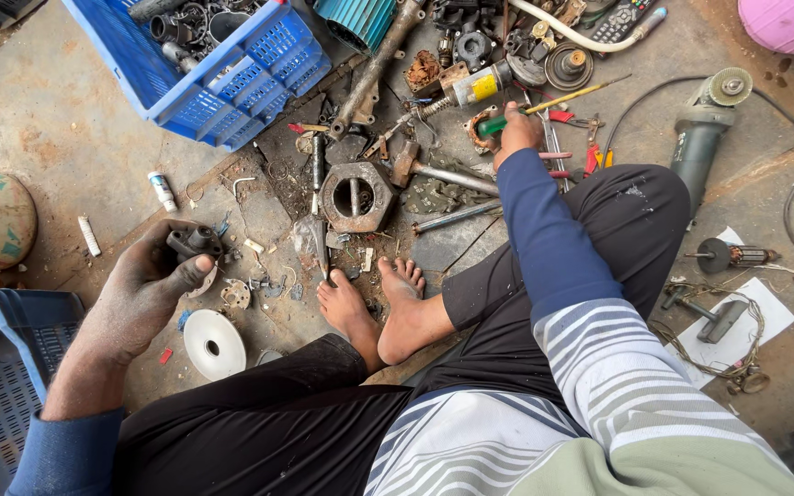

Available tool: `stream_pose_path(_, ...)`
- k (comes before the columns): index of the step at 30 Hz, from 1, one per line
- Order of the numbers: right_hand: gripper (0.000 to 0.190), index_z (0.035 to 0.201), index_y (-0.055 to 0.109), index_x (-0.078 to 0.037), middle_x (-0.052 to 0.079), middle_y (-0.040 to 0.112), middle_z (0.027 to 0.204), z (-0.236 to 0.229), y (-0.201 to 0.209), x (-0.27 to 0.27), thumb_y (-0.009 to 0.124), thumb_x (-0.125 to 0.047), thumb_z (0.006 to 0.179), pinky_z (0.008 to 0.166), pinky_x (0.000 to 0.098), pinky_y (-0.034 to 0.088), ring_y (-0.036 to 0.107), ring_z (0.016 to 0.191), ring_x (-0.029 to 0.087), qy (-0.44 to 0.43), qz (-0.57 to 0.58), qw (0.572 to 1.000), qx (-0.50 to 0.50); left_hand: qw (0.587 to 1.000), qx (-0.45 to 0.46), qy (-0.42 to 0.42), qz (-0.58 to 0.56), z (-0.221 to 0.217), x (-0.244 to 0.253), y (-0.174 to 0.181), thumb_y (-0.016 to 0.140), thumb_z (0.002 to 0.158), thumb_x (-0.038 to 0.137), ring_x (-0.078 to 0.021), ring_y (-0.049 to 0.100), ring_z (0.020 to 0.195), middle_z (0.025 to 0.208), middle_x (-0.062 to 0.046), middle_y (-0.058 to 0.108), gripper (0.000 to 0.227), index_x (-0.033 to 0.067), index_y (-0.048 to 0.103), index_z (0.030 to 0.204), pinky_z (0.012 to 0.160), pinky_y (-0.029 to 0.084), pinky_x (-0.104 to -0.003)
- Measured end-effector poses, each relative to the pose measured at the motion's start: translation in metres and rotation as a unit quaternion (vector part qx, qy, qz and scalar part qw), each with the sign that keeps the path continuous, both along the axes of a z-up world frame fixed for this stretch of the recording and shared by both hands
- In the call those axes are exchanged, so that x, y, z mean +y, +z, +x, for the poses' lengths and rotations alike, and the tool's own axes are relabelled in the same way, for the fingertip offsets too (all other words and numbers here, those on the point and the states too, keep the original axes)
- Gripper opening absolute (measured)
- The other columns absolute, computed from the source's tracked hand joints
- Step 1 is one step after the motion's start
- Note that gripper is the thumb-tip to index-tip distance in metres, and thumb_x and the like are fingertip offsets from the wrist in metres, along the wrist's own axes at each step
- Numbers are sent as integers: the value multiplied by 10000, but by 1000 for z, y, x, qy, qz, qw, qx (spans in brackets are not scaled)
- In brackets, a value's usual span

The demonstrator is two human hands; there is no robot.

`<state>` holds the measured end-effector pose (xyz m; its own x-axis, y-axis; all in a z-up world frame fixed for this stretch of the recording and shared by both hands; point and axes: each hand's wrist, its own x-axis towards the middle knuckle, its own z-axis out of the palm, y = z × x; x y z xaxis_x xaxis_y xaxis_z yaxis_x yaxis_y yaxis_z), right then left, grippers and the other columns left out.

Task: The person sits on the floor and uses a hammer and pliers to work on a metal part placed in a vise. They repeatedly strike the part with the hammer and adjust it with pliers.

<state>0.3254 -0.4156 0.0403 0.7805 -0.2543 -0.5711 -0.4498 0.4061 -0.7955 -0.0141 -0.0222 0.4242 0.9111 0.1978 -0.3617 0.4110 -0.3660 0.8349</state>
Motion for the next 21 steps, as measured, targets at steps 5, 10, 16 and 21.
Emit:
stream_pose_path(5,552,1298,519,-4,154,641,1130,14,-16,-18,800,-274,907,666,391,542,662,916,266,-66,-55,990,114,999,-27,-41,22,-5,0,0,741,894,224,-112,605,992,1048,-21,677,439,30,633,1272,885,509,-282)
stream_pose_path(10,805,1433,309,-36,188,455,1387,5,27,-27,843,-235,865,922,439,572,554,1235,346,-61,-174,960,213,998,-48,-40,8,-12,0,0,734,899,241,-97,610,965,1037,-6,682,429,30,632,1258,862,515,-266)
stream_pose_path(16,759,1522,335,-36,241,495,1496,-27,87,2,743,-64,884,1121,406,510,597,1322,353,-90,-218,960,-152,998,-55,-25,1,-20,0,-3,697,962,230,-88,539,830,928,7,634,344,15,650,1226,723,472,-258)
stream_pose_path(21,699,1528,298,0,305,352,1557,3,218,6,723,-17,974,1142,517,352,416,1377,393,-39,-391,777,-491,997,-78,-7,18,-26,-4,4,687,958,251,-82,513,763,877,20,609,379,44,637,1272,660,445,-266)
